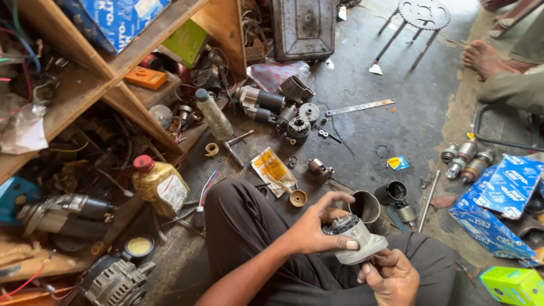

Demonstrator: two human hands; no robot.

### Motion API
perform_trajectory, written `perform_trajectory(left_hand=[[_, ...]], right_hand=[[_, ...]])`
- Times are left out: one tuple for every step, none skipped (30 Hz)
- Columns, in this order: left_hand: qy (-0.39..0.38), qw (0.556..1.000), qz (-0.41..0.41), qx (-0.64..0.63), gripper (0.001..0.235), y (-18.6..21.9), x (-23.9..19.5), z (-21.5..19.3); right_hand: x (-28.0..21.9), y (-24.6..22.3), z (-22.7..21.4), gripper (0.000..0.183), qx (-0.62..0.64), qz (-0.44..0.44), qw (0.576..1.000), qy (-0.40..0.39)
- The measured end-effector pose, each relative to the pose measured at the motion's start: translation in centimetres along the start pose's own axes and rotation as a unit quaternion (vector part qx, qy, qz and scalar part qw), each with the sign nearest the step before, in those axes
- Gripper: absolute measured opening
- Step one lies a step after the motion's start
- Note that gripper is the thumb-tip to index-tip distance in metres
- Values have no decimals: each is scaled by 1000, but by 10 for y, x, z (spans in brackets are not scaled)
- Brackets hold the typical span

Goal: The person sits on the floor and uses a metal file to smooth the surface of a small cylindrical motor part. They then pick up a larger motor housing, apply oil from a bottle, and rotate the internal shaft to lubricate it.

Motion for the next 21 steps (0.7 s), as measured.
perform_trajectory(left_hand=[[0,1000,3,-11,90,1,1,-2],[-1,1000,6,-22,92,2,2,-3],[-3,999,8,-34,93,3,2,-5],[3,999,8,-41,93,3,2,-7],[9,999,8,-49,93,3,2,-6],[15,998,8,-58,94,2,3,-7],[8,1000,8,-24,92,1,2,-6],[1,1000,9,11,91,-1,1,-5],[-5,999,9,47,90,-1,0,-5],[-4,1000,10,28,92,-1,-2,-5],[-6,1000,13,11,95,1,0,-7],[-7,1000,16,-5,97,2,1,-8],[1,1000,8,-18,98,1,3,-9],[9,999,0,-31,98,-1,4,-9],[19,999,-10,-43,99,-3,3,-9],[9,1000,-9,-22,97,-4,3,-8],[1,1000,-10,-3,96,-6,1,-6],[-6,1000,-11,16,95,-6,-2,-5],[-7,1000,-6,12,97,-5,-2,-5],[-7,1000,-2,7,99,-3,-2,-5],[-12,1000,4,4,101,0,2,-7]], right_hand=[[1,-2,1,21,0,0,1000,-8],[3,-4,3,20,-16,1,1000,-13],[4,-5,4,19,-31,1,999,-17],[5,-5,6,18,-46,2,999,-20],[7,-4,4,18,-39,12,999,-12],[9,-1,2,18,-31,22,999,-5],[10,2,-2,17,-25,34,999,5],[8,3,-4,18,-35,33,999,7],[10,6,-4,19,-44,33,998,7],[10,7,-4,21,-53,32,998,7],[12,8,-1,20,-37,36,999,-12],[15,9,2,18,-21,39,999,-30],[16,9,4,17,-5,41,998,-47],[18,7,5,18,9,32,998,-50],[17,6,5,19,23,25,998,-54],[16,5,5,20,37,19,997,-58],[13,8,1,19,1,29,999,-30],[9,10,-3,18,-35,40,999,-3],[10,11,-4,17,-71,48,996,23],[8,8,0,17,-70,40,997,2],[9,5,5,19,-67,29,997,-19]])
Point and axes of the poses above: each hand's wrist, its own x-axis towards the middle knuckle, its own z-axis out of the palm, y = z × x, the point moved 9 cm from there along x, towards the middle knuckle, and after that the axes turned 14 degrees about z, right-handed, at the moved point
